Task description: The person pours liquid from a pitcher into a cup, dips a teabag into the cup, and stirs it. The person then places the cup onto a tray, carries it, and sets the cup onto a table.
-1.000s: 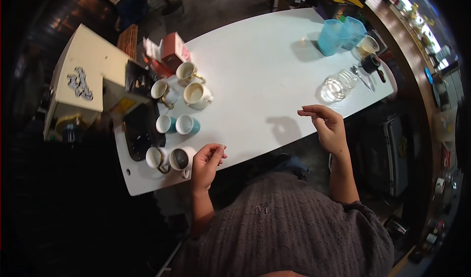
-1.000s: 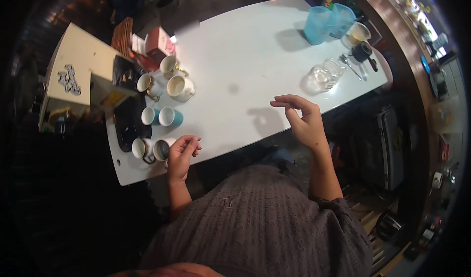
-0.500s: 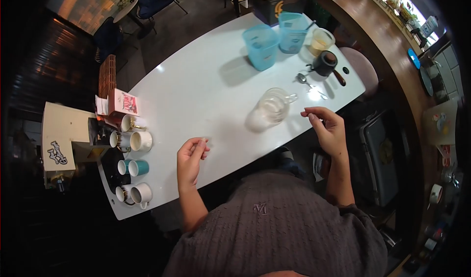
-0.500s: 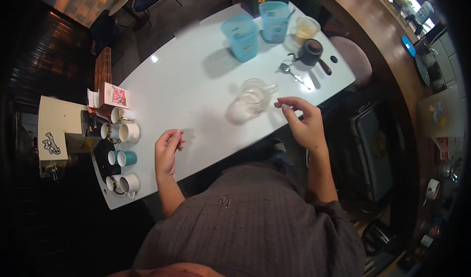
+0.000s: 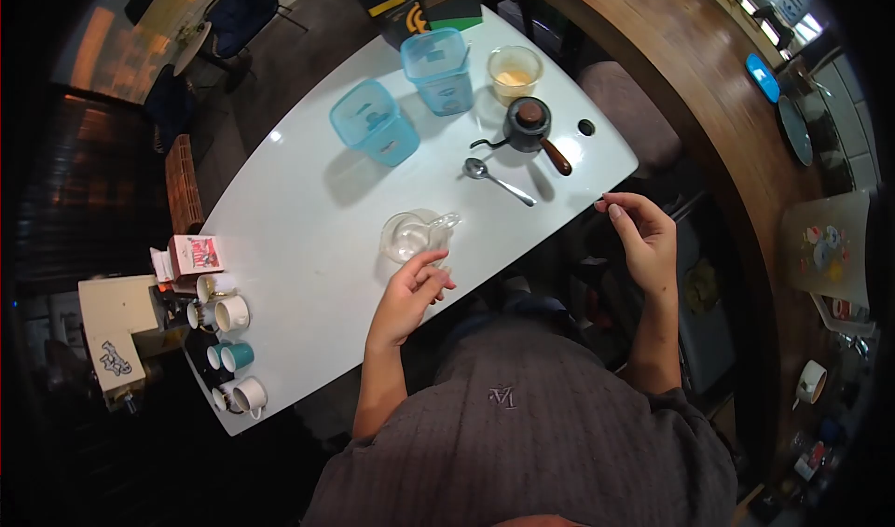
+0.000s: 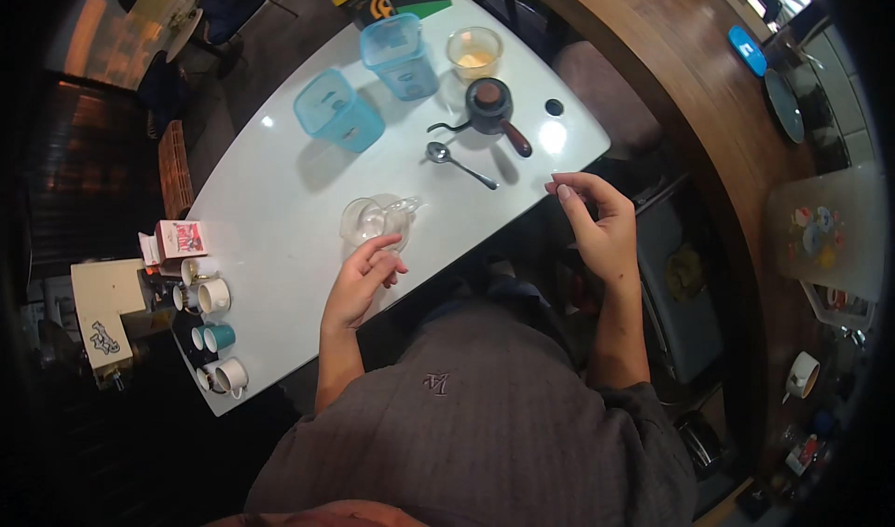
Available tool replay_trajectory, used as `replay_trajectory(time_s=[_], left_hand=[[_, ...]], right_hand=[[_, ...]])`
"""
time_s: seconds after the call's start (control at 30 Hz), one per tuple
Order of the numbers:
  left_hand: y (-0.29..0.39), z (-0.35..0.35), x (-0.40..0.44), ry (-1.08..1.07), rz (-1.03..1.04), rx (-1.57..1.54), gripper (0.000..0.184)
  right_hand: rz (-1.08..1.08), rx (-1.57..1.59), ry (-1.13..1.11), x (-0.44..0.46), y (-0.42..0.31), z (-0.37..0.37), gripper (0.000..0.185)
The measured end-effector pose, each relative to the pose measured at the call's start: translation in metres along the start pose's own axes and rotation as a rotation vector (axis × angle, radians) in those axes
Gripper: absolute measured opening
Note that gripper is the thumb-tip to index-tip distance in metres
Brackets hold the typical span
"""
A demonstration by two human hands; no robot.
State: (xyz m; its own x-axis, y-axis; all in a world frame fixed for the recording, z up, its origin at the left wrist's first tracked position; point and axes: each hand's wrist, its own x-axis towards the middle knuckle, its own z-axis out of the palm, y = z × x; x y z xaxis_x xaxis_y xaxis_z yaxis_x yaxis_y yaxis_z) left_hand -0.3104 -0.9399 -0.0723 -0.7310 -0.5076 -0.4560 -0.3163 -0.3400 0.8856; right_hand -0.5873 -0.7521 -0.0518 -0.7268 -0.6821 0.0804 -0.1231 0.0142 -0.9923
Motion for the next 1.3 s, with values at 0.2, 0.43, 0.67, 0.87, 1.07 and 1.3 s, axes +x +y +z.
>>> replay_trajectory(time_s=[0.2,0.43,0.67,0.87,1.07,1.3], left_hand=[[-0.008,0.029,0.034,-0.136,-0.088,-0.167,0.08],[-0.018,0.047,0.054,-0.031,-0.094,-0.536,0.072],[-0.028,0.038,0.067,0.022,-0.038,-0.646,0.054],[-0.027,0.039,0.055,0.127,-0.043,-0.612,0.038],[-0.029,0.025,0.025,0.257,0.035,-0.645,0.031],[-0.033,-0.012,-0.023,0.322,0.127,-0.442,0.033]], right_hand=[[0.043,-0.072,0.069,-0.015,-0.01,-0.026,0.017],[0.032,-0.069,0.111,-0.016,-0.015,-0.038,0.017],[-0.003,-0.077,0.062,-0.014,-0.017,-0.035,0.016],[-0.007,-0.064,0.036,-0.008,-0.012,-0.028,0.017],[-0.041,-0.058,-0.046,0.005,-0.007,-0.009,0.018],[-0.064,-0.058,-0.141,0.017,-0.008,0.026,0.018]])
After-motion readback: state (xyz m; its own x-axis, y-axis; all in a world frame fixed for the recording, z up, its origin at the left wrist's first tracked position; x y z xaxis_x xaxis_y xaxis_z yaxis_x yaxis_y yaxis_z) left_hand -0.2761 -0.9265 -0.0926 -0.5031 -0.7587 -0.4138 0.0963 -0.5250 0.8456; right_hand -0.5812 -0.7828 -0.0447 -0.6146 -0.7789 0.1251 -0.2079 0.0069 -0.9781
